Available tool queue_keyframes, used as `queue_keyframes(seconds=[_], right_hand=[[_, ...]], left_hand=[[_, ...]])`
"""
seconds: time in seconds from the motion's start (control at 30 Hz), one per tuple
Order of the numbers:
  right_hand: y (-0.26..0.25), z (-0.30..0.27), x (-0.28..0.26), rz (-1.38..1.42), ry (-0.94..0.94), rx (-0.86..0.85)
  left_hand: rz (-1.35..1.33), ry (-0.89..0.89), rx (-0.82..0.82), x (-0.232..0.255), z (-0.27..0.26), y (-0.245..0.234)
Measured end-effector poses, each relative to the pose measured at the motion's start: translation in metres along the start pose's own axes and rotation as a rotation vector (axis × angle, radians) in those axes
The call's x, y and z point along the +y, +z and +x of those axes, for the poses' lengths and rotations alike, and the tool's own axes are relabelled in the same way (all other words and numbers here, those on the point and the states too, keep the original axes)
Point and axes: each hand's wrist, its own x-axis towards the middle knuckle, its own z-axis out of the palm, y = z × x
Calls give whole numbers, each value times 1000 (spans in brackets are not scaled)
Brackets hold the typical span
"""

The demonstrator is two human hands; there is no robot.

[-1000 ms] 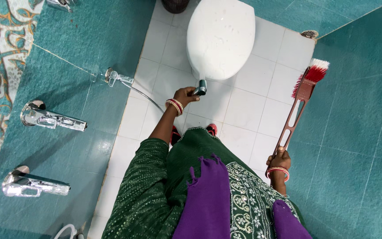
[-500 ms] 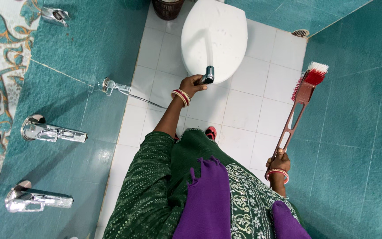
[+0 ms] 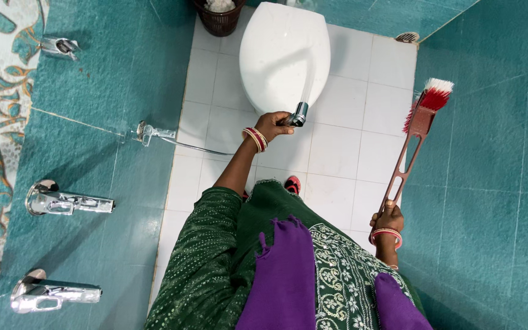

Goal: The person cleans a toilet by scrubbing the interior and exterior surfaces with a long-handled brush and rinsing it with a handheld sprayer.

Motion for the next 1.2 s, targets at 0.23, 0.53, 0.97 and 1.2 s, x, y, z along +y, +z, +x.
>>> queue_keyframes(seconds=[0.23, 0.53, 0.97, 1.2], right_hand=[[-9, 8, -3, -28, -47, -37], [-13, 11, -9, -36, -27, -35], [-13, 9, -15, -50, -15, -53], [-13, 17, -5, -60, -15, -43]], left_hand=[[4, -40, -61, 7, 11, 9], [102, -48, -124, -18, 7, 21], [309, -205, -188, -7, -14, 18], [159, -160, -194, -22, -3, 12]])
